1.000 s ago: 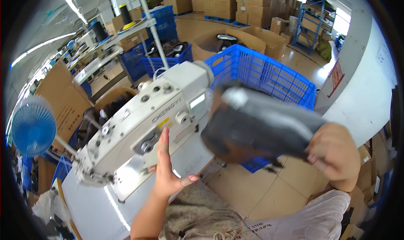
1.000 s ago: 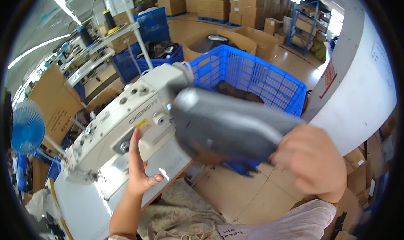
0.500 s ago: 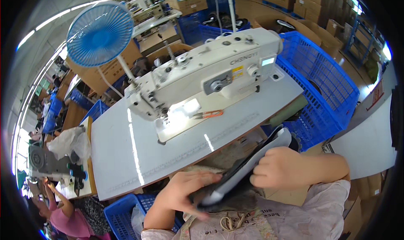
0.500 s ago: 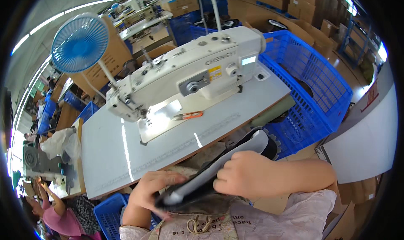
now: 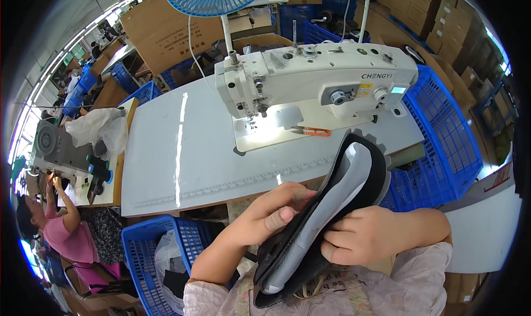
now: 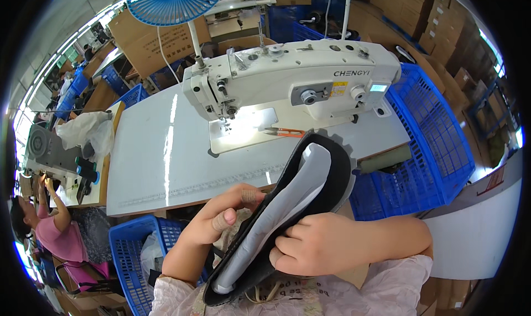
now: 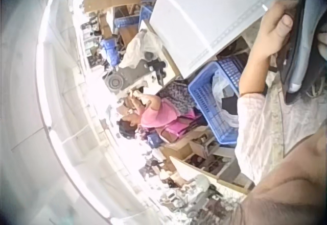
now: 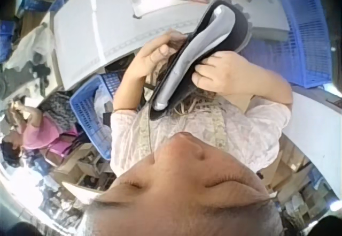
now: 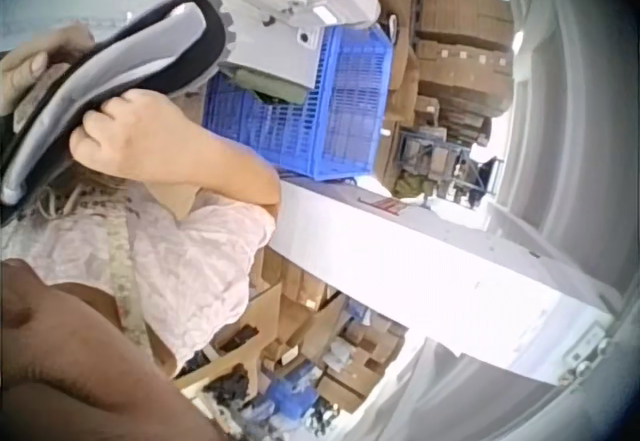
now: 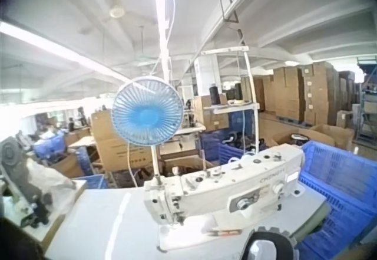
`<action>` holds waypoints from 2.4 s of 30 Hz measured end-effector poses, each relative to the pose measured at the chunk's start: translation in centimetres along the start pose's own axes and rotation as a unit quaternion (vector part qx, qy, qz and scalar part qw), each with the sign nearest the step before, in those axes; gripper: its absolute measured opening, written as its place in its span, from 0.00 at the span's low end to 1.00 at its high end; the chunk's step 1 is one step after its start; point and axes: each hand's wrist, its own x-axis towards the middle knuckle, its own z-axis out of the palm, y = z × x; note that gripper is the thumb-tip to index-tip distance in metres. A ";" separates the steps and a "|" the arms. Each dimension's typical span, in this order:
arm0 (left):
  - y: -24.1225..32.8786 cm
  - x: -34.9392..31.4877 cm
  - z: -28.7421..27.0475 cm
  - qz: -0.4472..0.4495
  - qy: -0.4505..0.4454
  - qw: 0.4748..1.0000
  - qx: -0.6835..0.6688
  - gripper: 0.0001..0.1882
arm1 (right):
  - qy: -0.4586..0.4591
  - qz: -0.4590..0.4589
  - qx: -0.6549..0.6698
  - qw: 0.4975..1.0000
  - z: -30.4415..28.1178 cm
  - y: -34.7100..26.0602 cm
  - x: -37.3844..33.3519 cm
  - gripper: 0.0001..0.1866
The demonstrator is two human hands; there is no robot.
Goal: The person sews boot parts using a sewing machine, trims threads with snips, and places finished pieces into a basket while retrieving new ones. The person then removes the bobbin from the sewing machine and cuts thread using snips.
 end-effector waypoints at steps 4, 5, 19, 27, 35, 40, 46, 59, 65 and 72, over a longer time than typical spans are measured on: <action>-3.7 -0.3 -0.6 0.032 0.126 0.955 -0.268 0.21 | -0.025 0.027 0.030 0.999 -0.2 -0.3 0.0 0.12; -4.7 -0.5 -1.3 0.044 0.140 0.949 -0.279 0.17 | -0.037 0.045 0.040 0.997 -0.2 -0.2 0.1 0.12; -4.3 -9.4 0.8 -0.095 0.078 0.962 0.246 0.77 | -0.053 0.280 0.148 0.947 2.6 3.3 -0.3 0.09; -10.1 -13.3 -2.6 -0.146 0.322 0.931 -0.089 0.41 | -0.028 0.397 0.290 0.870 4.7 10.8 0.5 0.14; -6.8 -13.4 -2.3 -0.038 0.432 0.889 -0.145 0.38 | 0.083 0.320 -0.041 0.943 18.1 18.7 -7.4 0.09; -8.5 -13.9 -4.1 -0.054 0.434 0.890 -0.132 0.40 | 0.019 0.422 -0.010 0.907 15.2 18.6 -10.2 0.08; -9.3 -10.5 -6.8 -0.071 0.427 0.894 -0.116 0.38 | 0.191 0.409 -0.054 0.891 9.1 14.1 -5.4 0.11; -10.2 -6.2 -11.5 -0.106 0.408 0.898 -0.122 0.28 | -0.112 0.197 -0.119 0.967 12.3 14.4 4.8 0.43; -10.9 -6.2 -11.2 -0.107 0.427 0.890 -0.121 0.28 | -0.116 0.207 -0.048 0.970 13.9 14.9 4.4 0.40; -9.9 -5.1 -10.6 -0.134 0.451 0.880 -0.069 0.34 | -0.053 0.217 -0.012 0.975 15.0 16.1 4.2 0.26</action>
